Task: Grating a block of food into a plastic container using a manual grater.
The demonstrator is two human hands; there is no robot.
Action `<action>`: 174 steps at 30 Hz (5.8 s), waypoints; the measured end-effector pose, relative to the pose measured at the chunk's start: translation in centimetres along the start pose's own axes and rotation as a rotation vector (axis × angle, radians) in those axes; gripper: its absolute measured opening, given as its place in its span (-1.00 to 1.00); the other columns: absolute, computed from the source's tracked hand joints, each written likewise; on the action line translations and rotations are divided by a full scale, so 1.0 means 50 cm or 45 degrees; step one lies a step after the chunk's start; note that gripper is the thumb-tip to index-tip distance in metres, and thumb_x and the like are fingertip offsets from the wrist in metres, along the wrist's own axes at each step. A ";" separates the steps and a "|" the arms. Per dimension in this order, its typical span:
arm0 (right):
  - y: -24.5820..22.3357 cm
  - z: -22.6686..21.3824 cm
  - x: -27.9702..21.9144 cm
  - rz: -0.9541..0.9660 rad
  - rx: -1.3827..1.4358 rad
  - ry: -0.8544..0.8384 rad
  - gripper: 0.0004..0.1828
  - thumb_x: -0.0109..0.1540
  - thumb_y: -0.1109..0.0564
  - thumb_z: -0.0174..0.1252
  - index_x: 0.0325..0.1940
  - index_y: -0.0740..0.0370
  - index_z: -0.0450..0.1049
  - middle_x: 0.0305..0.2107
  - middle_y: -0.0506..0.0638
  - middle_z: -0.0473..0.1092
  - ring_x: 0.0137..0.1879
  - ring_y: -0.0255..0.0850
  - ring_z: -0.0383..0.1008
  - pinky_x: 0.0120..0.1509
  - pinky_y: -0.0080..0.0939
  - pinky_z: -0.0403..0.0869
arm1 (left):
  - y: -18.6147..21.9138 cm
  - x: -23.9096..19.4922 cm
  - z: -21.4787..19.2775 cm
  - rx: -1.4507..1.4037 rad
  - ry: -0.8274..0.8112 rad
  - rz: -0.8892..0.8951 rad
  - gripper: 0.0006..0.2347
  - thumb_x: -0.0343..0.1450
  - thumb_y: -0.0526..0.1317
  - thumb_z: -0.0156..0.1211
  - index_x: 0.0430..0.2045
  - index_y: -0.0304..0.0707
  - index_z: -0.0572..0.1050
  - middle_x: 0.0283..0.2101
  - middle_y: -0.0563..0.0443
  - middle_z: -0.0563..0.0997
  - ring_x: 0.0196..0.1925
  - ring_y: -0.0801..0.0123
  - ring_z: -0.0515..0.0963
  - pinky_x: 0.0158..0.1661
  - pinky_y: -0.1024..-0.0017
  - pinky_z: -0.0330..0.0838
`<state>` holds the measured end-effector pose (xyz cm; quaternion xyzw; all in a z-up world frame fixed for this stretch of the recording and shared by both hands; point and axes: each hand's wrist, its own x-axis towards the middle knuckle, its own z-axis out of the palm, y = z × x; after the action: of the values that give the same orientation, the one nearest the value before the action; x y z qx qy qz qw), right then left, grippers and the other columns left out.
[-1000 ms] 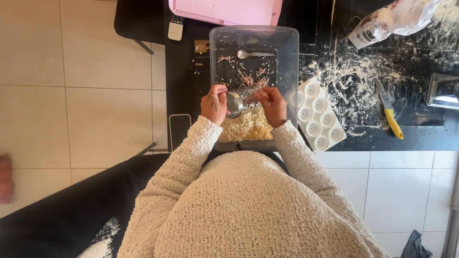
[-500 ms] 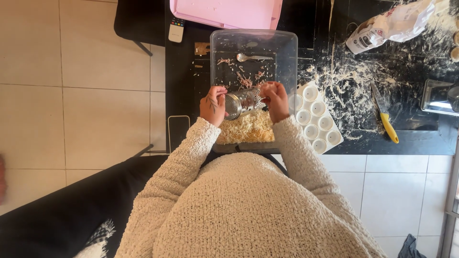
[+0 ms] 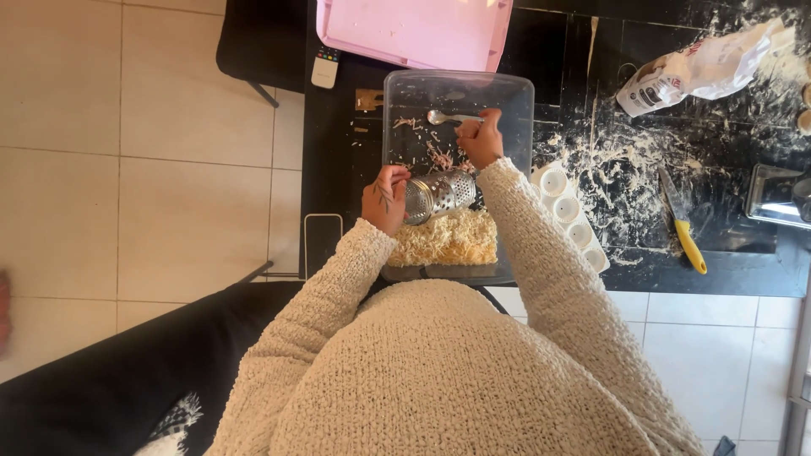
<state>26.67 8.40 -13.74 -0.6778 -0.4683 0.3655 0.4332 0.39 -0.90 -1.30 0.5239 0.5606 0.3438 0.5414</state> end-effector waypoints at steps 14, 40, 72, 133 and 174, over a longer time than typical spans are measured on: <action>0.011 -0.004 0.047 -0.278 -0.408 -0.061 -0.82 0.08 0.30 0.40 -0.24 0.33 0.64 -0.46 0.07 0.57 -0.36 -0.23 0.59 -0.21 -0.23 0.56 | 0.021 -0.004 -0.008 0.002 -0.031 -0.012 -0.85 0.52 -0.38 -0.01 -0.06 -0.40 0.40 -0.01 -0.16 0.66 -0.52 0.42 0.65 -0.56 0.46 0.53; -0.031 -0.006 -0.239 -0.609 -0.406 -0.027 -0.63 0.34 0.44 0.03 0.19 0.32 0.54 0.02 0.23 0.54 -0.06 -0.14 0.68 0.00 -0.23 0.61 | -0.064 0.009 0.041 0.196 0.328 0.486 -0.84 0.56 -0.39 -0.10 -0.09 -0.19 0.44 -0.14 -0.07 0.70 -0.58 0.32 0.66 -0.63 0.39 0.51; -0.068 -0.045 -0.263 -0.376 -0.813 -0.462 0.08 0.01 0.55 -0.11 0.61 0.15 -0.16 0.54 0.16 -0.11 0.62 0.01 -0.06 0.64 0.05 0.01 | -0.045 0.029 0.016 0.123 0.198 0.150 -0.82 0.52 -0.40 -0.13 -0.13 -0.29 0.46 -0.07 -0.05 0.70 -0.60 0.33 0.63 -0.61 0.44 0.50; -0.029 -0.004 -0.201 0.129 0.000 0.263 -0.82 0.16 0.19 0.40 -0.20 0.31 0.67 -0.37 0.08 0.61 -0.28 -0.26 0.62 -0.15 -0.26 0.57 | -0.013 0.010 0.015 0.176 0.158 0.120 -0.84 0.52 -0.36 -0.12 -0.16 -0.26 0.47 -0.13 0.00 0.70 -0.62 0.36 0.62 -0.59 0.43 0.51; -0.056 -0.023 -0.206 0.190 0.063 -0.003 -0.75 0.12 0.06 0.43 -0.17 0.12 0.60 -0.32 -0.01 0.62 -0.22 -0.21 0.65 -0.08 -0.20 0.61 | -0.011 0.009 0.013 0.202 0.151 0.149 -0.85 0.54 -0.34 -0.12 -0.16 -0.23 0.46 -0.14 0.02 0.71 -0.66 0.31 0.60 -0.56 0.38 0.51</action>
<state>23.78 -1.16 -9.82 -0.6995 -0.4076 0.4090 0.4209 0.96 -0.73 -2.05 0.5755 0.5857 0.3597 0.4431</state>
